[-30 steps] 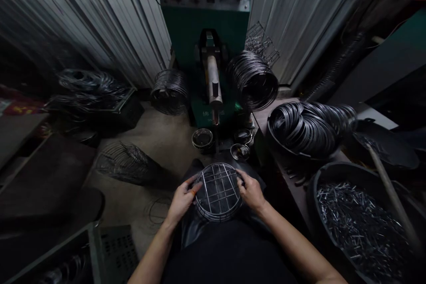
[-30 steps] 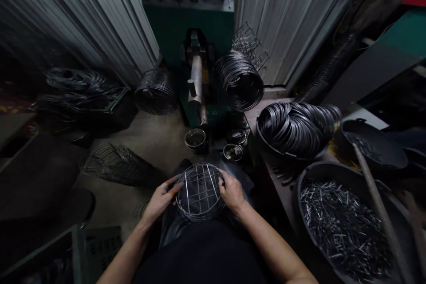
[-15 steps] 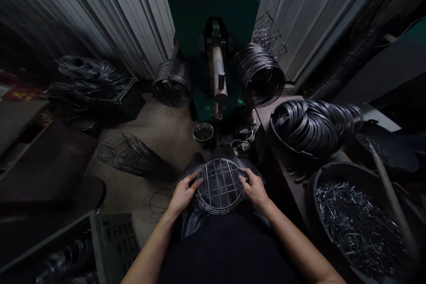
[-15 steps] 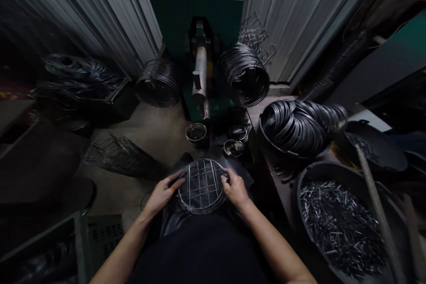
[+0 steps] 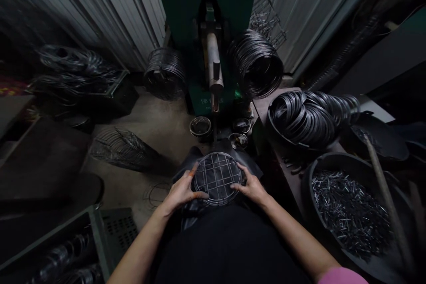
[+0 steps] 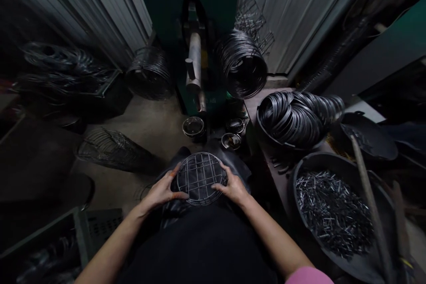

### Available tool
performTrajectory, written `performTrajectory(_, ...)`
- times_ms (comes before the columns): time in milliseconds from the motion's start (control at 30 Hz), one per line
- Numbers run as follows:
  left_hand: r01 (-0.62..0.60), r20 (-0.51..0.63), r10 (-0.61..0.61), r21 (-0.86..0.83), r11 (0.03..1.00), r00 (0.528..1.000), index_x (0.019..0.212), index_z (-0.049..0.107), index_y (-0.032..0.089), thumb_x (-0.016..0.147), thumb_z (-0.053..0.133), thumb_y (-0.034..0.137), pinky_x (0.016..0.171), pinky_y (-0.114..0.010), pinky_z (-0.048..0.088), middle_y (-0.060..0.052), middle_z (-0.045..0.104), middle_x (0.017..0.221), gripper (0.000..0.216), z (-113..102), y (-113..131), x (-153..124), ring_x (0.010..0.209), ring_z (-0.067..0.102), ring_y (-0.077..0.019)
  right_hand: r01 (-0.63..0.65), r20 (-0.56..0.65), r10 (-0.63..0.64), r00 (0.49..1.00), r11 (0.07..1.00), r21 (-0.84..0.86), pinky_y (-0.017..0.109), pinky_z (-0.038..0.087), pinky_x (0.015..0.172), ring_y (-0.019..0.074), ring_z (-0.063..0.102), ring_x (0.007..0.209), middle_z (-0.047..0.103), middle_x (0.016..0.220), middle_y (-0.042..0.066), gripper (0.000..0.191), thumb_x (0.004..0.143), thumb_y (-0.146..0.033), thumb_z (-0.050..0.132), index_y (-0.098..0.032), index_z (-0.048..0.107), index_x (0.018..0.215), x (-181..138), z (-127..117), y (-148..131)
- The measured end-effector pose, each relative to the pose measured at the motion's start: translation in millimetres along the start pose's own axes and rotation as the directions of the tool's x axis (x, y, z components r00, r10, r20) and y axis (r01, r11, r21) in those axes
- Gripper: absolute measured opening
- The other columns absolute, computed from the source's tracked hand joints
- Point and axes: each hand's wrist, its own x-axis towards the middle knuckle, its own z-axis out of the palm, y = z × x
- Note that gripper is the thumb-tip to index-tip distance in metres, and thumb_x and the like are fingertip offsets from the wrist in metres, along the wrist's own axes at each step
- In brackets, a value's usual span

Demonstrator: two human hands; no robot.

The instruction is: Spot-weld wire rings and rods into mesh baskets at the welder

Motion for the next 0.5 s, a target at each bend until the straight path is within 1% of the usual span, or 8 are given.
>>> performTrajectory(67,0.008,0.012,-0.008,-0.017,1.0,1.0,0.14,0.029,0.025,0.049,0.078,0.054,0.097,-0.043,0.037,-0.011,0.053,0.12,0.107,3,-2,1,0.113,0.05,-0.0326,0.005,0.018,-0.005,1.0,1.0,-0.002,0.032,0.048,0.071,0.0179,0.061,0.071,0.067,0.085,0.002,0.083,0.061,-0.042,0.076,-0.021,0.044,0.134,1,-4,-1)
performTrajectory(133,0.008,0.015,-0.008,-0.054,0.998,1.0,0.142,0.024,0.022,0.048,0.079,0.051,0.1,-0.045,0.035,-0.015,0.049,0.126,0.113,4,-2,1,0.119,0.046,-0.0336,0.016,0.051,-0.018,0.999,0.999,0.04,0.031,0.048,0.07,0.0171,0.06,0.07,0.066,0.083,0.001,0.08,0.06,-0.041,0.076,-0.021,0.047,0.131,4,-12,-4)
performTrajectory(200,-0.006,0.013,0.008,-0.126,0.992,1.0,0.142,0.023,0.02,0.044,0.082,0.046,0.102,-0.046,0.033,-0.016,0.048,0.13,0.117,2,-2,1,0.122,0.043,-0.0341,0.009,0.07,-0.019,0.997,0.991,0.135,0.028,0.047,0.066,0.0148,0.057,0.067,0.065,0.078,0.0,0.067,0.061,-0.04,0.075,-0.02,0.056,0.122,9,-22,-6)
performTrajectory(267,-0.009,0.046,0.022,-0.261,0.965,0.999,0.143,0.022,0.02,0.045,0.083,0.042,0.101,-0.044,0.035,-0.015,0.051,0.129,0.117,-8,0,2,0.12,0.046,-0.0321,-0.045,0.043,0.035,0.998,0.961,0.272,0.024,0.044,0.057,0.0109,0.052,0.057,0.061,0.069,-0.002,0.053,0.065,-0.04,0.072,-0.019,0.061,0.113,16,-30,-7)
performTrajectory(300,0.007,0.071,0.018,-0.334,0.942,0.997,0.143,0.023,0.019,0.047,0.082,0.04,0.1,-0.043,0.038,-0.014,0.054,0.126,0.115,-15,2,5,0.117,0.05,-0.0304,-0.081,0.017,0.08,0.997,0.93,0.358,0.022,0.041,0.051,0.0089,0.046,0.05,0.056,0.063,-0.004,0.05,0.067,-0.04,0.07,-0.019,0.061,0.112,21,-33,-7)
performTrajectory(367,0.068,0.107,-0.025,-0.42,0.905,0.994,0.14,0.029,0.019,0.052,0.08,0.041,0.096,-0.039,0.042,-0.012,0.06,0.118,0.105,-33,10,17,0.108,0.056,-0.0272,-0.125,-0.031,0.171,0.985,0.823,0.555,0.02,0.033,0.043,0.0063,0.035,0.042,0.046,0.054,-0.008,0.05,0.069,-0.039,0.065,-0.019,0.057,0.114,34,-33,-4)
performTrajectory(433,0.117,0.097,-0.085,-0.402,0.908,0.992,0.135,0.04,0.019,0.055,0.078,0.045,0.094,-0.037,0.044,-0.01,0.063,0.113,0.092,-52,24,38,0.106,0.058,-0.0265,-0.099,-0.078,0.221,0.972,0.688,0.718,0.02,0.031,0.043,0.0064,0.034,0.042,0.043,0.055,-0.009,0.048,0.068,-0.035,0.062,-0.018,0.054,0.113,48,-28,2)
performTrajectory(500,0.14,0.09,-0.117,-0.31,0.94,0.989,0.126,0.051,0.018,0.055,0.075,0.05,0.093,-0.035,0.044,-0.01,0.063,0.114,0.082,-66,41,66,0.11,0.056,-0.0277,-0.014,-0.175,0.248,0.953,0.611,0.792,0.022,0.036,0.048,0.0083,0.042,0.048,0.048,0.062,-0.006,0.045,0.066,-0.032,0.058,-0.019,0.054,0.109,61,-19,10)
